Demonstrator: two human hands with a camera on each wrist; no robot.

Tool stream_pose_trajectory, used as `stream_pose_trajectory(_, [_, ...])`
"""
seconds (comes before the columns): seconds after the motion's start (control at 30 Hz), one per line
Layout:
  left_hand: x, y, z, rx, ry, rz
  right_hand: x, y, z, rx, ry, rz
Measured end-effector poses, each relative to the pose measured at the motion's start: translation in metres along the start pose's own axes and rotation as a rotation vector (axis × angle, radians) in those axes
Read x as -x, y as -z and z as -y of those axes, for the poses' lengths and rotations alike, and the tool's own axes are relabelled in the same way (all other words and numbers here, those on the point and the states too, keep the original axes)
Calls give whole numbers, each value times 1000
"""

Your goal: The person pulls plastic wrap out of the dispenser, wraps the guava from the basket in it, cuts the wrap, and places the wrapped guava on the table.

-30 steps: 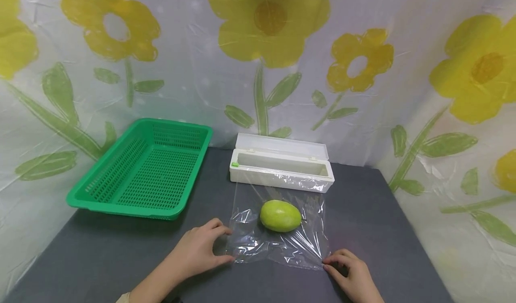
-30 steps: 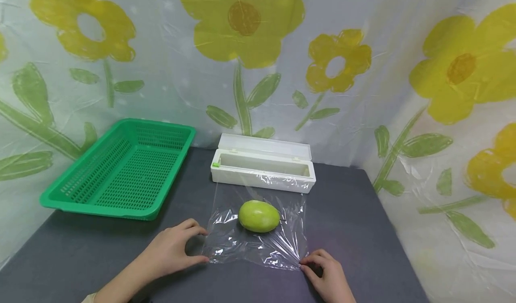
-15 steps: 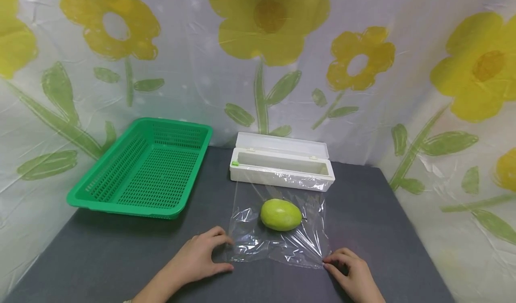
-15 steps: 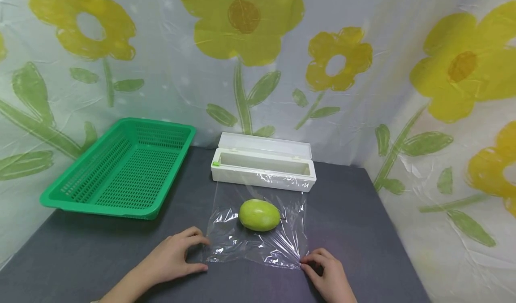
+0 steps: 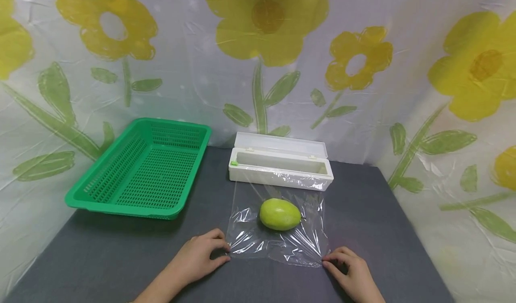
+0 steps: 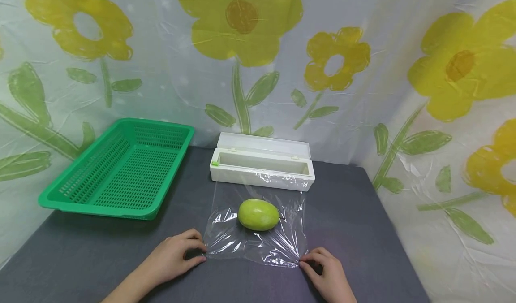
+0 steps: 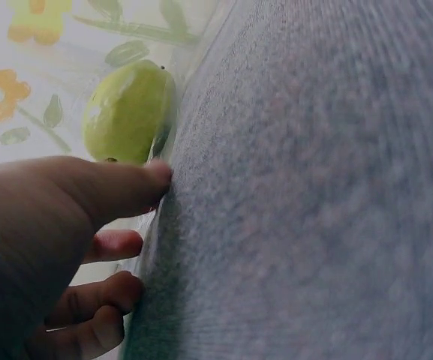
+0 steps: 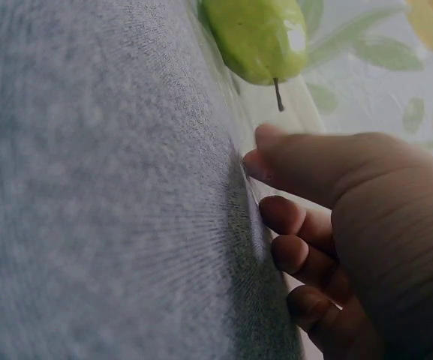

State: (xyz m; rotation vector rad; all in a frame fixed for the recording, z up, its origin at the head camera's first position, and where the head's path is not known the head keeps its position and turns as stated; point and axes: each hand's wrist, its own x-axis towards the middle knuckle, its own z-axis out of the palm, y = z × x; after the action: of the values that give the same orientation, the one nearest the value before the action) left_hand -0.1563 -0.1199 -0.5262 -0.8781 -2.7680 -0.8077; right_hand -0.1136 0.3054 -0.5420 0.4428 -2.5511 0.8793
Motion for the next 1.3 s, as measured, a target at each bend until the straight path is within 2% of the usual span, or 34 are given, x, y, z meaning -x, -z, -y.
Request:
stream_pose_trajectory(0.2, [2,-3,-1,-19,-38,-67,1,3,2,9,-68,102])
stream_pose_trajectory(0.3, [1,-4,0,-30,-42,-82,0,3,0,-2,-36,123])
stream_pose_trajectory(0.47, [-1,-2,0,-27,-28,-69,-5,1,-5,-12,107,61])
stream_pose_trajectory(0.53, [-1,-2,0,-28,-19,-53,-5,-1,-6,-10,131,44])
stream_pose_trajectory(0.73, [1,-4,1,-31,-10,-39,0,-1,-7,-5,122,37])
stream_pose_trajectory(0.83, [0,-7,1,-38,-27,-68,2,0,-7,-3,116,18])
stream_pose_trajectory(1.1, [-2,-10,4,-40,-124,-193,-1,2,-7,14,116,-35])
stream_pose_trajectory(1.3, [-2,-9,3,-19,-161,-206,0,1,-7,-3,95,-6])
